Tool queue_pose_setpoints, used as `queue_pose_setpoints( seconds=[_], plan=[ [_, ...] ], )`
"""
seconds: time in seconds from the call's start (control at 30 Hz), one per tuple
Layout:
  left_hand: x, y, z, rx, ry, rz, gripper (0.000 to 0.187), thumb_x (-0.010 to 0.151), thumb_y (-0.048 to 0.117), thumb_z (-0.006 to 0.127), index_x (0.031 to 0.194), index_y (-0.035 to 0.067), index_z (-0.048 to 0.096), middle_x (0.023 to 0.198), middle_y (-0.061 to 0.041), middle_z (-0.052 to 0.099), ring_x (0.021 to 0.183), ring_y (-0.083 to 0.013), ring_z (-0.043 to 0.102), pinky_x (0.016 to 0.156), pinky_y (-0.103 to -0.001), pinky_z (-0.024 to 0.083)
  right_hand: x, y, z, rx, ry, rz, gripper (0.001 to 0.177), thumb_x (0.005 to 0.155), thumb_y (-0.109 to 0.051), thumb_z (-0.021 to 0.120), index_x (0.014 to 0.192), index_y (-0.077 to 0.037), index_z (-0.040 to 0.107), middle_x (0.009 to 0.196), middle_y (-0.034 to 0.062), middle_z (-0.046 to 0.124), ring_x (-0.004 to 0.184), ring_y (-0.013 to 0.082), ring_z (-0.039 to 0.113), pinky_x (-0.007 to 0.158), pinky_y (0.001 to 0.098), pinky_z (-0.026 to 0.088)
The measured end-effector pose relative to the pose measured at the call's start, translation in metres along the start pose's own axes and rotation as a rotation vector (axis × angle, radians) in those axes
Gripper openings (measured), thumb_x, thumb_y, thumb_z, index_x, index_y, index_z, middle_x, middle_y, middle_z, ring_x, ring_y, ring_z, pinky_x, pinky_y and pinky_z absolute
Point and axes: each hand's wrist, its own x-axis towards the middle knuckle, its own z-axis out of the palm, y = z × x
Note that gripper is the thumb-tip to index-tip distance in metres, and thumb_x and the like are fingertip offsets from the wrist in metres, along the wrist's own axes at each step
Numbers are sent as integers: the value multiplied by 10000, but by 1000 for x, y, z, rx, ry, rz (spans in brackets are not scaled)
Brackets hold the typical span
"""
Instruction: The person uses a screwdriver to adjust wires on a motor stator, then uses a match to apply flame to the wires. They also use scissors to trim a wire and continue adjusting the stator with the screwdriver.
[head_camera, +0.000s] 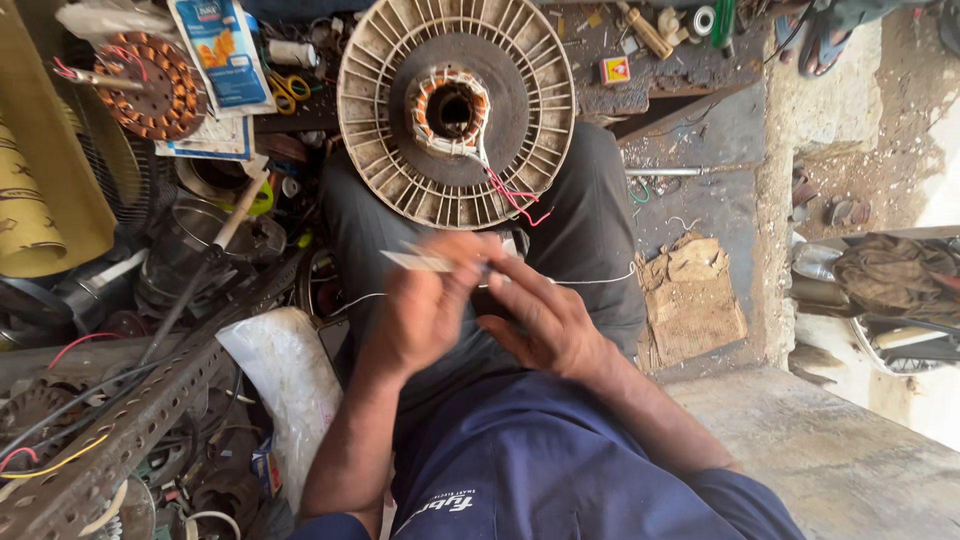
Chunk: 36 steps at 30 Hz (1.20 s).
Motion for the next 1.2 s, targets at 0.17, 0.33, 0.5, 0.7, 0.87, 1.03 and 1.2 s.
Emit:
queue_pose_setpoints(
  seconds=[0.17,0.33,0.5,0.7,0.87,1.03,1.2],
  plan=[
    [54,-45,-32,-107,393,-488,378,1049,205,547,1343,-25,493,914,-110,693,738,-155,703,561,-285,570,15,-8,-7,-94,147,42,562,847,-98,867,1330,-27,587,1405,236,551,1281,434,608,1020,456,579],
    [78,-69,-43,484,334,-180,549,952,116,684,1422,-65,465,978,-185,714,875,-345,715,774,-448,558,-3,3,-13,-62,82,310,495,811,-69,850,1266,-42,657,1358,181,631,1219,337,674,970,404,594],
    [88,-57,-40,747,342,-87,311,1018,96,713,1296,-9,620,1182,-230,690,1043,-388,699,859,-466,562,-28,17,-18,-35,144,506,445,830,-82,841,1242,-49,674,1264,156,694,979,246,744,813,329,629],
    [138,-85,-35,800,15,-164,368,904,78,768,1237,-51,680,1151,-230,718,993,-327,719,858,-420,591,-40,21,-17,-21,133,552,411,843,-85,833,1224,-43,685,1189,141,721,900,211,746,769,317,614],
    [151,-90,-48,751,-27,-190,304,839,31,777,1137,-22,745,1066,-211,755,914,-284,742,791,-379,606,-47,23,-13,28,120,563,412,841,-93,835,1220,-22,688,1147,131,731,877,190,729,770,312,604],
    [121,-70,-37,174,129,-266,261,878,33,764,1138,5,753,1087,-124,791,932,-178,766,793,-304,636,-53,35,-6,417,140,790,416,924,-122,784,1293,19,654,1154,122,766,1073,197,746,941,302,597],
    [88,-58,23,-570,71,-378,295,878,66,822,1138,6,696,967,-48,704,830,-83,659,704,-238,567,-28,68,-5,1126,333,871,538,966,-254,738,1372,38,540,1278,176,690,1138,261,744,924,374,627]
  ],
)
